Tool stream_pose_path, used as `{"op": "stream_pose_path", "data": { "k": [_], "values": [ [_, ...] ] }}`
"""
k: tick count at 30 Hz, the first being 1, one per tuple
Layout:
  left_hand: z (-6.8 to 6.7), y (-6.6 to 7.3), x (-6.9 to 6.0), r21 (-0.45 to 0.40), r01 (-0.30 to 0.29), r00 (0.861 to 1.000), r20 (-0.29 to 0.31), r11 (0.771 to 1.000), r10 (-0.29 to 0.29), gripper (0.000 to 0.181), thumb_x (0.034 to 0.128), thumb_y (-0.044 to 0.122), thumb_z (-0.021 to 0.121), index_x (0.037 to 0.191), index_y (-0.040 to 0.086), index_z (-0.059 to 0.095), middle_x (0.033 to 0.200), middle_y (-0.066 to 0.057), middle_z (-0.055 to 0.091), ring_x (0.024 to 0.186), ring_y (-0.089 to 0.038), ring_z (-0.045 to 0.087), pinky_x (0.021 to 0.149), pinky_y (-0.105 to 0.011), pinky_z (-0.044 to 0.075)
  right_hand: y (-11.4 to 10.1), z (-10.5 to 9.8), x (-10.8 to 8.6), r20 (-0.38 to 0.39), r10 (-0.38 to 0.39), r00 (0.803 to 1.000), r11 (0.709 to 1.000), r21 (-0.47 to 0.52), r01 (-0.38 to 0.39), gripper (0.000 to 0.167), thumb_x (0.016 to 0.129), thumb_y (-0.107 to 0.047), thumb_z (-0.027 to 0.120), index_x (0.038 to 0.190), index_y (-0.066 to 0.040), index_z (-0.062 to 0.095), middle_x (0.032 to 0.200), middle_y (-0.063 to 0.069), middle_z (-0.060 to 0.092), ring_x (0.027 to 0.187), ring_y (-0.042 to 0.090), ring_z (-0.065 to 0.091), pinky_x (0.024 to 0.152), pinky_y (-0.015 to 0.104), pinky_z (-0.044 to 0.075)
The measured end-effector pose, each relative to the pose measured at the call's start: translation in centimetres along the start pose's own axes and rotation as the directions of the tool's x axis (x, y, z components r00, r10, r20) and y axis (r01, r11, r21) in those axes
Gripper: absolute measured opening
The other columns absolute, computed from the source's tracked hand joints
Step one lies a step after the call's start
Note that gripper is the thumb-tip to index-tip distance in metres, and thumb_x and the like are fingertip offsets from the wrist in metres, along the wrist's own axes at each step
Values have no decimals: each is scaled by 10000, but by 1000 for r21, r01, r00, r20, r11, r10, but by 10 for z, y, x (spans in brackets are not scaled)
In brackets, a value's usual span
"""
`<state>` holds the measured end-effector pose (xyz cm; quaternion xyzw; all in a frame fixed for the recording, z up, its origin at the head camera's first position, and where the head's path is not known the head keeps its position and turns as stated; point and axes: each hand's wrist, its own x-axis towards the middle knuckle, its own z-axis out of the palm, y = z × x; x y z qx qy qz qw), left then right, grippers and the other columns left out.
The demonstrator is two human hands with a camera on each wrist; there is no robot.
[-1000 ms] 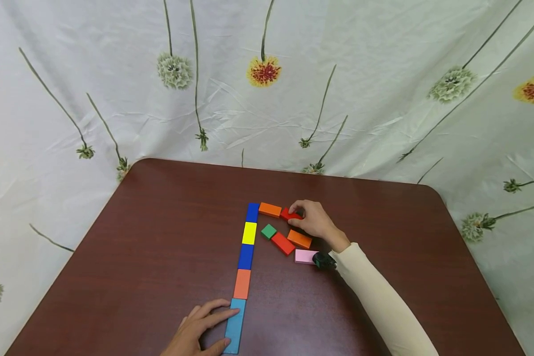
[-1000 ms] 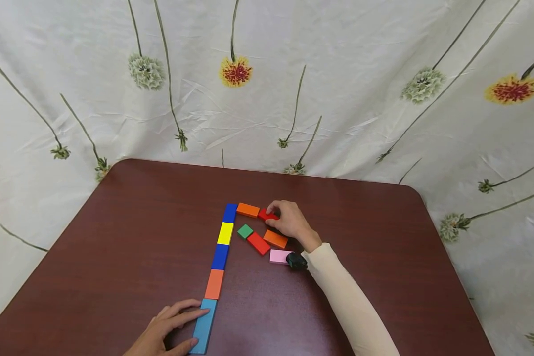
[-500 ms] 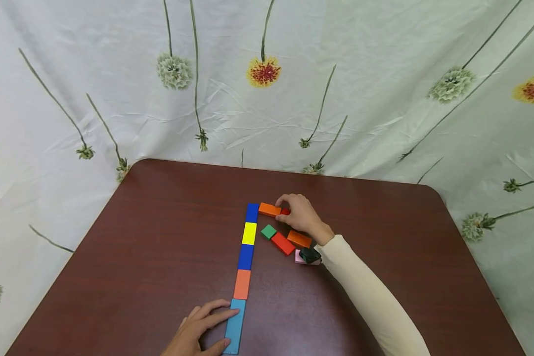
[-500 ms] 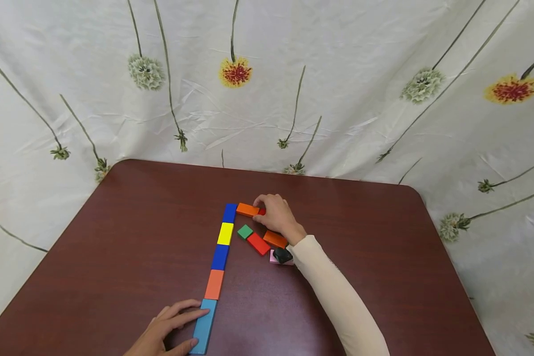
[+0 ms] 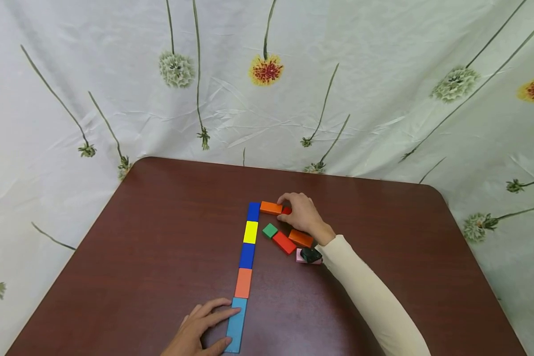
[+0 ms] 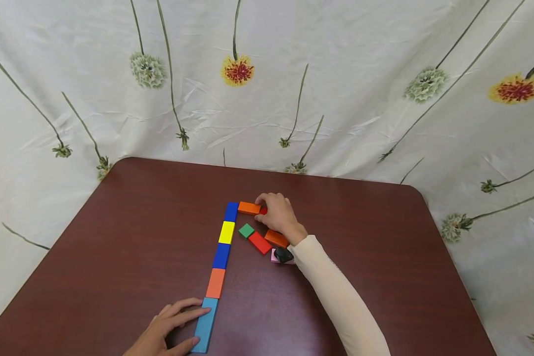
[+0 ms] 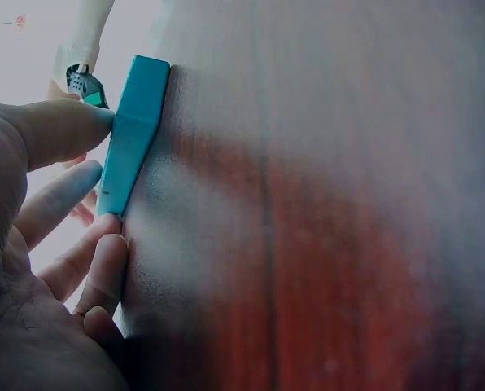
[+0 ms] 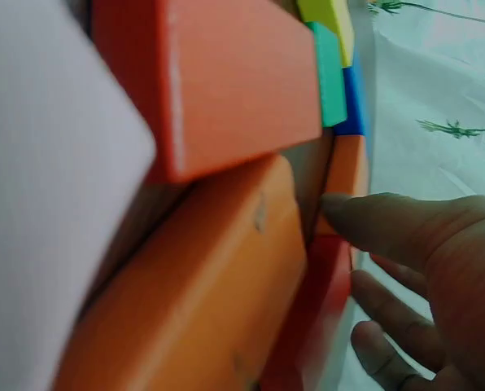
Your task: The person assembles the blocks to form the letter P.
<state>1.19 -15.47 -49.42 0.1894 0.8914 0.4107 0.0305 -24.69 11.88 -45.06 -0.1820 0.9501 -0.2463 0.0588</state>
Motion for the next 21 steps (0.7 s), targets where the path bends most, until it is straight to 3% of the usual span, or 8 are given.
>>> {"op": "stream_pose_path", "data": {
  "k": [7, 14, 21],
  "values": [
    [0, 0, 1, 29, -48, 998, -36, 998, 49, 462, 877, 309, 765, 1318, 375, 645, 1300, 89, 582, 980, 3, 429, 667, -281, 289, 9, -9, -8, 22, 47, 999, 998, -53, -46, 344, 850, -214, 801, 1155, -133, 666, 1195, 82, 687, 1119, 316, 570, 1050, 502, 371],
    [0, 0, 0, 17, -18, 1000, -20, 1000, 19, 448, 882, 329, 758, 1313, 384, 647, 1298, 87, 584, 973, 6, 425, 666, -278, 287, 15, -8, -11, 8, 35, 999, 998, -59, -34, 241, 872, -204, 777, 1073, -136, 663, 1119, 73, 701, 1021, 288, 599, 970, 462, 445],
    [0, 0, 0, 12, -17, 1000, -19, 1000, 17, 451, 886, 330, 755, 1319, 385, 642, 1300, 86, 584, 958, 12, 421, 661, -276, 277, 16, -7, -12, -9, 5, 1000, 999, -41, -5, 173, 883, -173, 768, 1035, -144, 689, 1108, 76, 709, 1067, 310, 585, 1056, 496, 381]
  ]
}}
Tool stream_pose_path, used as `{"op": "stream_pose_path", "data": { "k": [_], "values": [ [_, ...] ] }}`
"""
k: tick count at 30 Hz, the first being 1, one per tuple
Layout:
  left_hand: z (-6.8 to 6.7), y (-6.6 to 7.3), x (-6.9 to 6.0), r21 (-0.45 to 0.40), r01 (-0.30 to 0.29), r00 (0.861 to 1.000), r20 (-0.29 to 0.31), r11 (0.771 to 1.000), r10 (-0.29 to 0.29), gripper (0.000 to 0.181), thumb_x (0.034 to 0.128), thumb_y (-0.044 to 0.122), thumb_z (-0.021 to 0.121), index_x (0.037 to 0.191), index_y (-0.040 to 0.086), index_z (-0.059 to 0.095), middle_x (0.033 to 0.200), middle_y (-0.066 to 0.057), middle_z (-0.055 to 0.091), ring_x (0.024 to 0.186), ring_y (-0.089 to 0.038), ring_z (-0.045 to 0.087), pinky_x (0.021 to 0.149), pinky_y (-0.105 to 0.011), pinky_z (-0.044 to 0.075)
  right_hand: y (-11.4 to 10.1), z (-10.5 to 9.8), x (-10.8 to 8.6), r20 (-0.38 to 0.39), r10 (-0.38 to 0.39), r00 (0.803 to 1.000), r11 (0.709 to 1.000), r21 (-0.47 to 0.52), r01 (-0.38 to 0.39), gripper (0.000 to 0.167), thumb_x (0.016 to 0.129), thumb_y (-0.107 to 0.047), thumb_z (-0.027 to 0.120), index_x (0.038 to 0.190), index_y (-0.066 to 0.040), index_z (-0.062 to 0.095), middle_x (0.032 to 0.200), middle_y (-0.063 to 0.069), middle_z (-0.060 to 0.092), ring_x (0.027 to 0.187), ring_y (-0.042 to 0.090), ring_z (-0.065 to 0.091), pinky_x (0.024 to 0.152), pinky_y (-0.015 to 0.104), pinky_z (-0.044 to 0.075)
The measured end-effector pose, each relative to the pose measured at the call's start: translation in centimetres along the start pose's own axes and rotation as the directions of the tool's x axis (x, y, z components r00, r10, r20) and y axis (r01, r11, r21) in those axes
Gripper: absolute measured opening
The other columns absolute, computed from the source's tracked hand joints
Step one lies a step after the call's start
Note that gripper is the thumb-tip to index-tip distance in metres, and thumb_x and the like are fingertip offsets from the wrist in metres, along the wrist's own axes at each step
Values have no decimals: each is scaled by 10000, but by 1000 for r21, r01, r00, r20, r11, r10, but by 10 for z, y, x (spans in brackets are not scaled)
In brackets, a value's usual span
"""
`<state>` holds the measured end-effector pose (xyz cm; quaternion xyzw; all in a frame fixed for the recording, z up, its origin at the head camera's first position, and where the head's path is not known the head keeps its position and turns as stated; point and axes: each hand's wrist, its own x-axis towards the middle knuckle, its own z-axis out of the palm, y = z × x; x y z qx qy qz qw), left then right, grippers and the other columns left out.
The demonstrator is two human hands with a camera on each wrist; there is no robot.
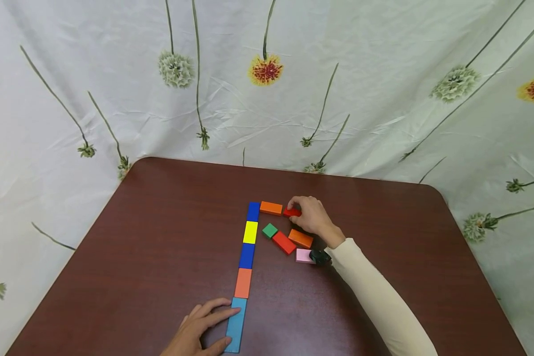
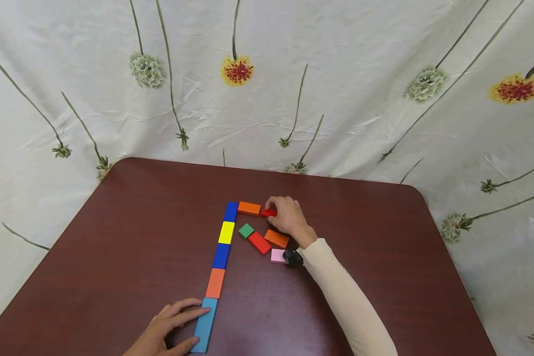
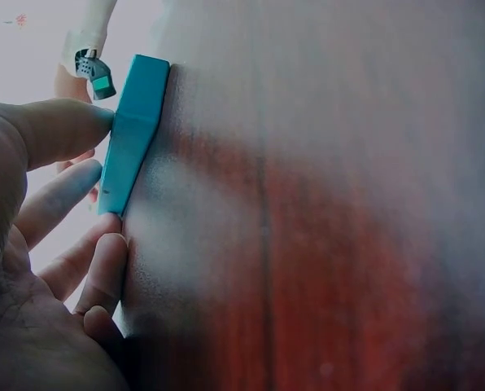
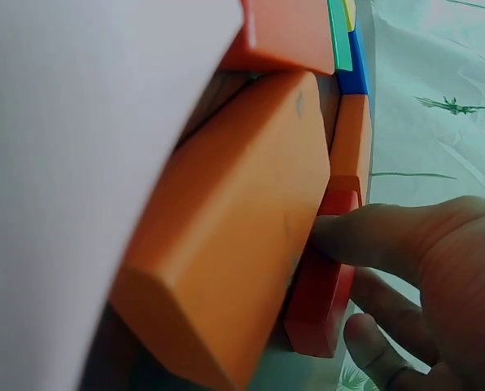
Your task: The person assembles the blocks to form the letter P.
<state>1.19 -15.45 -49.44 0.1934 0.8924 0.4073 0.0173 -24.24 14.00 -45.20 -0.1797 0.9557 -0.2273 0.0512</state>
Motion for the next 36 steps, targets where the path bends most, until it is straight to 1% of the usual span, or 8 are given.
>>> {"op": "stream_pose_path", "data": {
  "k": [4, 8, 13, 17, 19, 26, 33, 36],
  "values": [
    [1, -1, -1, 4, -11, 1000, -14, 1000, 11, 460, 881, 323, 761, 1321, 384, 641, 1302, 93, 582, 954, 16, 420, 660, -275, 271, 1, 0, -1, -6, -7, 1000, 1000, 21, 7, 190, 882, -183, 775, 1048, -146, 690, 1093, 65, 710, 1059, 304, 575, 1046, 493, 386],
    [2, -1, -1, 13, -19, 1000, -22, 1000, 20, 468, 874, 319, 768, 1321, 381, 641, 1300, 94, 582, 954, 17, 419, 660, -273, 270, 5, -3, -3, -10, 6, 1000, 999, 33, -5, 209, 869, -206, 781, 1044, -148, 683, 1063, 57, 705, 1022, 292, 562, 963, 468, 430],
    [1, 0, -1, 8, -5, 1000, -12, 1000, 5, 464, 877, 333, 765, 1320, 388, 640, 1303, 97, 582, 961, 14, 420, 666, -276, 272, 10, -7, -6, -3, 18, 1000, 1000, 20, -18, 145, 854, -173, 763, 975, -143, 689, 1008, 54, 702, 942, 265, 565, 891, 435, 468],
    [1, 0, -1, 8, 0, 1000, -11, 1000, 0, 460, 878, 341, 764, 1318, 389, 641, 1304, 101, 581, 965, 13, 423, 670, -277, 274, 12, -6, -7, -8, 10, 1000, 999, 39, -10, 126, 859, -165, 760, 967, -140, 701, 990, 50, 701, 848, 230, 563, 792, 378, 492],
    [1, 0, -1, 10, -1, 1000, -11, 1000, 1, 460, 877, 340, 764, 1318, 391, 641, 1304, 104, 580, 964, 16, 421, 669, -277, 273, 13, -5, -7, -14, 0, 1000, 999, 44, 1, 128, 861, -175, 770, 966, -143, 705, 994, 49, 706, 824, 217, 561, 769, 359, 487],
    [1, 0, -1, 21, -17, 1000, -22, 1000, 18, 470, 871, 321, 772, 1318, 384, 642, 1302, 100, 582, 954, 17, 419, 658, -275, 266, 14, -4, -8, -23, -5, 1000, 999, 40, 6, 153, 861, -221, 793, 971, -157, 707, 1012, 47, 716, 832, 216, 564, 788, 365, 486],
    [0, 1, -1, -2, 17, 1000, 5, 1000, -17, 456, 880, 343, 761, 1317, 396, 640, 1304, 100, 582, 960, 13, 416, 668, -282, 267, 14, -4, -8, -21, -4, 1000, 999, 50, 5, 164, 864, -225, 791, 981, -148, 706, 1014, 54, 717, 840, 224, 571, 807, 379, 495],
    [0, 1, -1, -3, 18, 1000, 7, 1000, -18, 454, 879, 340, 762, 1314, 391, 644, 1302, 94, 584, 961, 10, 419, 669, -281, 271, 14, -4, -8, -24, -3, 1000, 999, 50, 4, 165, 866, -224, 791, 985, -148, 704, 1033, 60, 721, 839, 226, 575, 814, 385, 499]
  ]
}}
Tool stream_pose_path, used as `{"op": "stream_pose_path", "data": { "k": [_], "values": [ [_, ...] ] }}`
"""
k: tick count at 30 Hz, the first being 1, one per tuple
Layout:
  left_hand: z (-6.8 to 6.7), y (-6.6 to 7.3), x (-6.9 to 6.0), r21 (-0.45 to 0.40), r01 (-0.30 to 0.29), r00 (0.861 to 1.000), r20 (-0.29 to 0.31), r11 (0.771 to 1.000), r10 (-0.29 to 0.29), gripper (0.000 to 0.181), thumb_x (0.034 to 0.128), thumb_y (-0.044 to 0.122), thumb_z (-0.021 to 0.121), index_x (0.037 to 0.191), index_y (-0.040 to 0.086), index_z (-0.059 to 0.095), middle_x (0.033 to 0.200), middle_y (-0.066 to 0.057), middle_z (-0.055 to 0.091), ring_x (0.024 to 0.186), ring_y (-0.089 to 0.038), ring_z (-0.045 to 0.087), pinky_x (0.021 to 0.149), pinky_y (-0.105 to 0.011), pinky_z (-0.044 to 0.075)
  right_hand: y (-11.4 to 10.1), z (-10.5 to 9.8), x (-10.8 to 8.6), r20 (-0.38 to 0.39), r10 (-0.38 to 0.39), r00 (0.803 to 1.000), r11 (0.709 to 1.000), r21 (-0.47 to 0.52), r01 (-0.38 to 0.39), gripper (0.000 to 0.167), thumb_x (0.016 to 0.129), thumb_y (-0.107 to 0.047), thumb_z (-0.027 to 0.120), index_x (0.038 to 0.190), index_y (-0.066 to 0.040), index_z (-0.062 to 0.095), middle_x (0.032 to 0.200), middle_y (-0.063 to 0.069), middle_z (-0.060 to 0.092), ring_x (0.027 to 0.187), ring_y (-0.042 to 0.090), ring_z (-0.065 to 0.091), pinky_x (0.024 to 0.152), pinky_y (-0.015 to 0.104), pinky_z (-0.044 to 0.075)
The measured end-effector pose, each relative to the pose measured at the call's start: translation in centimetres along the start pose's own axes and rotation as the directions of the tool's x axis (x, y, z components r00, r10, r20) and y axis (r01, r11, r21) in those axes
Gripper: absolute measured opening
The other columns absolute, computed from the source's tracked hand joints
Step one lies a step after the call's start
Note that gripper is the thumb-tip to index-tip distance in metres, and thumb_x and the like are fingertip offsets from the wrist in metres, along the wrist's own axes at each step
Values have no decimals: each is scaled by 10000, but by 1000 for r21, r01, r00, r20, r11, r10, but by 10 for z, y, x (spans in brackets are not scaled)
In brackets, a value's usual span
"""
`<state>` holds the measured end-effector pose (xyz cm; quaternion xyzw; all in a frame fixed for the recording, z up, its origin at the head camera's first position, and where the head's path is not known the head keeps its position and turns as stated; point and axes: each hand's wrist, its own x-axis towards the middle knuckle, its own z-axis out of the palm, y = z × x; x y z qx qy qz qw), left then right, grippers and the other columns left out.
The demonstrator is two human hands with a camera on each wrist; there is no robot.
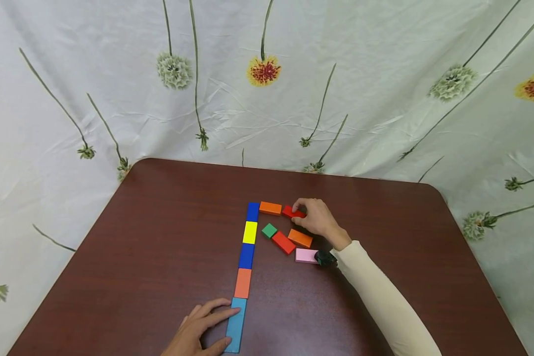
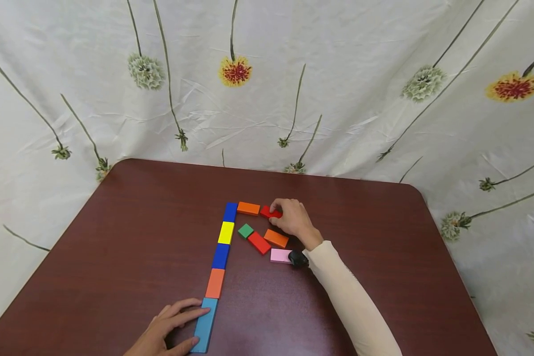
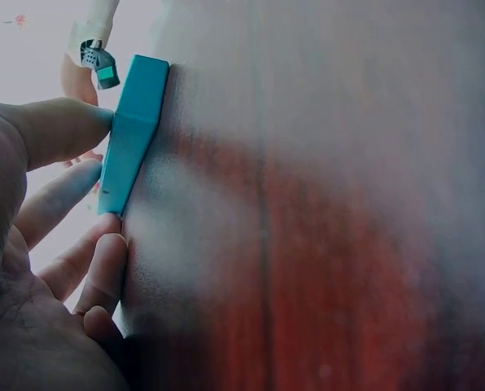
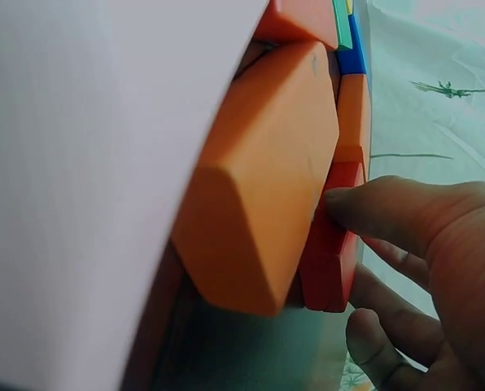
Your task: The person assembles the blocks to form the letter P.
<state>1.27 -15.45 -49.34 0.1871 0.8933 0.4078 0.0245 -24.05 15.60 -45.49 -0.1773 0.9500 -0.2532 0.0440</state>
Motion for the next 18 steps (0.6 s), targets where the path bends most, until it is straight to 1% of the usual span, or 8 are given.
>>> {"op": "stream_pose_path", "data": {
  "k": [2, 4, 8, 10, 12, 14, 15, 18],
  "values": [
    [0, 0, 0, 0, 1, 1000, 4, 1000, -1, 452, 881, 342, 761, 1315, 392, 643, 1301, 94, 583, 964, 10, 417, 670, -283, 273, 1, 0, 0, -2, 2, 1000, 1000, -3, -2, 172, 867, -227, 789, 996, -150, 706, 1047, 57, 722, 842, 216, 576, 817, 377, 500],
    [-1, 0, 1, -3, 3, 1000, 8, 1000, -3, 450, 883, 344, 759, 1315, 390, 643, 1299, 93, 583, 965, 9, 417, 672, -285, 273, 1, 0, -1, -1, 3, 1000, 1000, 1, -3, 184, 870, -232, 787, 1017, -152, 709, 1026, 48, 716, 812, 203, 570, 784, 358, 496],
    [-1, 1, 0, -17, 17, 1000, 23, 1000, -17, 441, 893, 357, 748, 1320, 389, 640, 1301, 88, 581, 968, 6, 415, 676, -290, 273, -1, -4, -5, -6, 6, 1000, 999, 51, -6, 211, 871, -224, 787, 1056, -150, 720, 859, 36, 661, 691, 176, 534, 653, 307, 464],
    [-1, 1, 0, -25, 23, 999, 30, 999, -22, 437, 897, 364, 743, 1321, 389, 640, 1304, 83, 582, 968, 4, 417, 679, -292, 274, -3, -8, -9, -3, -1, 1000, 996, 91, 1, 218, 869, -209, 789, 1067, -143, 725, 797, 32, 619, 641, 170, 506, 597, 296, 438],
    [-1, 0, 0, -31, 28, 999, 34, 999, -27, 435, 900, 370, 740, 1322, 392, 638, 1305, 82, 582, 969, 4, 416, 681, -292, 274, -3, -12, -14, 13, -19, 1000, 991, 130, 18, 220, 871, -195, 788, 1073, -133, 728, 770, 35, 602, 626, 161, 488, 581, 286, 422],
    [-1, 0, 0, -33, 26, 999, 30, 999, -25, 436, 897, 367, 742, 1320, 392, 639, 1304, 83, 583, 967, 5, 415, 681, -293, 272, -2, -15, -19, 43, -45, 998, 983, 179, 36, 226, 871, -183, 786, 1080, -119, 729, 770, 56, 604, 621, 155, 478, 579, 279, 413],
    [0, 0, 0, -31, 22, 999, 26, 999, -21, 438, 896, 363, 744, 1320, 393, 639, 1303, 86, 583, 965, 7, 415, 681, -291, 270, -1, -17, -22, 60, -62, 996, 977, 208, 48, 233, 871, -179, 786, 1086, -107, 729, 799, 68, 617, 622, 153, 477, 579, 276, 409],
    [0, 0, 0, -25, 1, 1000, 11, 1000, -1, 448, 890, 342, 753, 1322, 384, 640, 1304, 88, 582, 964, 7, 418, 676, -289, 267, 3, -20, -32, 107, -82, 991, 953, 299, 47, 241, 862, -158, 790, 1085, -86, 735, 823, 112, 621, 619, 163, 468, 568, 266, 383]
  ]
}}
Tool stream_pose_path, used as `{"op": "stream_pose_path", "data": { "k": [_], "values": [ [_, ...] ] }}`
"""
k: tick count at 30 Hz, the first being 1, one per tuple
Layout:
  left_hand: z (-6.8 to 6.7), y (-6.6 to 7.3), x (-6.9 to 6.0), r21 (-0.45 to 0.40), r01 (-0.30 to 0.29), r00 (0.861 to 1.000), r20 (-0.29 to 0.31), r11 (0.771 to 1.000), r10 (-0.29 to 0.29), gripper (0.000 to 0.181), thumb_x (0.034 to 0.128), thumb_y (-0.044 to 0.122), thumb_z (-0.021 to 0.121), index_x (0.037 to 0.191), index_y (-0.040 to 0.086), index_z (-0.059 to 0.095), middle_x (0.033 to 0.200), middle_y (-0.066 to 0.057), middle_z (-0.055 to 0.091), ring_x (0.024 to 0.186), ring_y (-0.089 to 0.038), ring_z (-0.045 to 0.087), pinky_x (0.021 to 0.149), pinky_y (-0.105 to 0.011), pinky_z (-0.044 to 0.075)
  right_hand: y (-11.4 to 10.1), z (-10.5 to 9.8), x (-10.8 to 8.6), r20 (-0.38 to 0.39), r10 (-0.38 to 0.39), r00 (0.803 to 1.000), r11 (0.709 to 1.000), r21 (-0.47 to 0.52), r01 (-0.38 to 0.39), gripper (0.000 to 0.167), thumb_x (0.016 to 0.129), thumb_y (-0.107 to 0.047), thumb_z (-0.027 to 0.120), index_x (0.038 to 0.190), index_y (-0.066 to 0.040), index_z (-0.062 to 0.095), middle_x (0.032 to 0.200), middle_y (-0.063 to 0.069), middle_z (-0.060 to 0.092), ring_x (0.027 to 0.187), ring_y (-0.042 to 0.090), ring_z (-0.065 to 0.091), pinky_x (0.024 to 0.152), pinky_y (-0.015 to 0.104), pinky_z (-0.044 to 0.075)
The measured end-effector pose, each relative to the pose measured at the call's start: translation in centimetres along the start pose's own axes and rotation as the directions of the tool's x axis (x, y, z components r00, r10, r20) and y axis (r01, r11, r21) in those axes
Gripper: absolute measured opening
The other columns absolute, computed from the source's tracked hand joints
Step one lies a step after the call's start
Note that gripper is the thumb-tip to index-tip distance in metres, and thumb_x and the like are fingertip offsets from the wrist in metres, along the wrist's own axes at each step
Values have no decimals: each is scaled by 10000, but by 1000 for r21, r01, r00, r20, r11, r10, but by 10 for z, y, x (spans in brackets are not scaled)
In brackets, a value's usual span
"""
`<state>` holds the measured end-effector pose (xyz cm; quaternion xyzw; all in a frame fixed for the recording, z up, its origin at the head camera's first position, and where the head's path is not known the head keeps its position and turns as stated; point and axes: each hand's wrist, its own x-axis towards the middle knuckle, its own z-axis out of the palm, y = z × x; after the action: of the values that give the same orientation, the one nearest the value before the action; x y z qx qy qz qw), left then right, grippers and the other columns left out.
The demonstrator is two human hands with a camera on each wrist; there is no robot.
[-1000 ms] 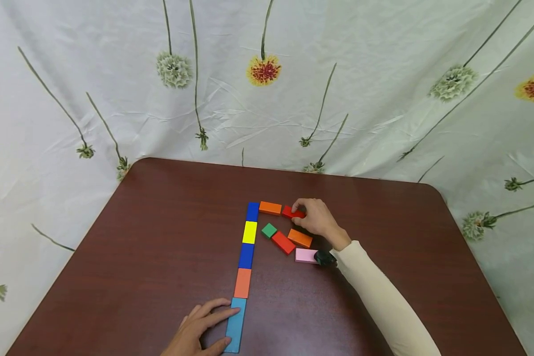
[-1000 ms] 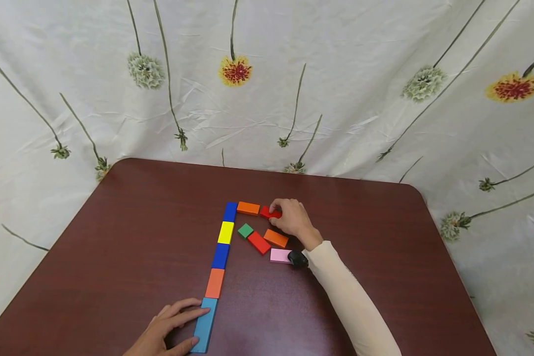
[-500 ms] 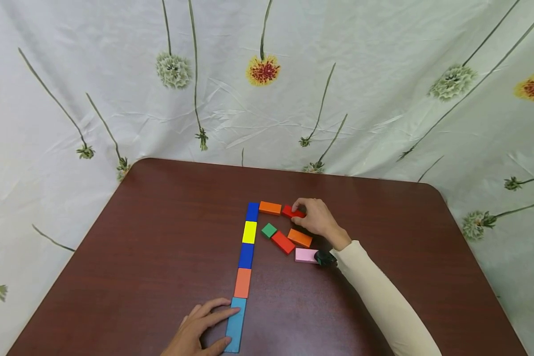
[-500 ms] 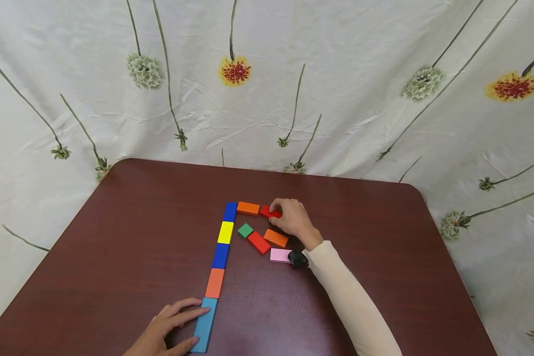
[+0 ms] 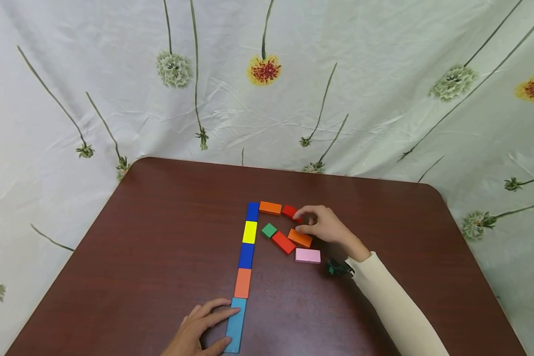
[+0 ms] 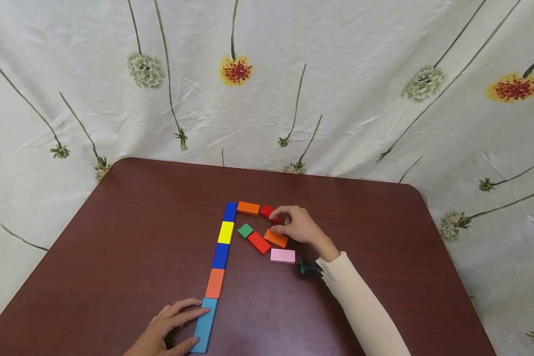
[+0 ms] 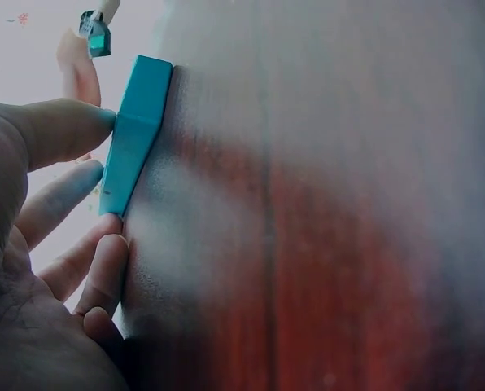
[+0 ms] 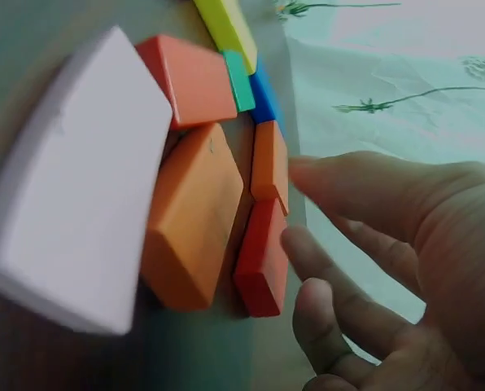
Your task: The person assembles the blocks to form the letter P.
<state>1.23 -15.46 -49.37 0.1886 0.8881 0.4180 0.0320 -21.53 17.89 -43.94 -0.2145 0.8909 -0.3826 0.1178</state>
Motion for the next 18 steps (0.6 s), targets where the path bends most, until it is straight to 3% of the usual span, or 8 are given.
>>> {"op": "stream_pose_path", "data": {
  "k": [6, 12, 18],
  "values": [
    [-1, 0, 0, 14, -34, 999, -17, 999, 34, 459, 888, 310, 758, 1326, 372, 639, 1305, 86, 579, 970, 10, 417, 678, -300, 270, 7, 2, -17, 28, 19, 999, 998, 51, -21, 186, 868, -129, 771, 1053, -118, 768, 713, 57, 536, 617, 164, 432, 552, 254, 333],
    [-1, -2, 1, 51, -75, 996, -48, 996, 77, 471, 874, 284, 770, 1320, 362, 644, 1300, 87, 581, 968, 8, 417, 664, -280, 274, 10, 10, -26, 42, 11, 999, 999, 37, -12, 181, 857, -105, 779, 1030, -155, 786, 807, 7, 619, 638, 148, 426, 568, 242, 336],
    [1, -2, 0, 35, -53, 998, -40, 998, 54, 458, 882, 301, 761, 1320, 373, 643, 1300, 95, 580, 969, 8, 418, 667, -282, 275, 10, 18, -28, 41, -15, 999, 1000, 28, 14, 214, 835, -58, 784, 1036, -132, 785, 800, 33, 632, 585, 111, 385, 555, 229, 321]
  ]
}}
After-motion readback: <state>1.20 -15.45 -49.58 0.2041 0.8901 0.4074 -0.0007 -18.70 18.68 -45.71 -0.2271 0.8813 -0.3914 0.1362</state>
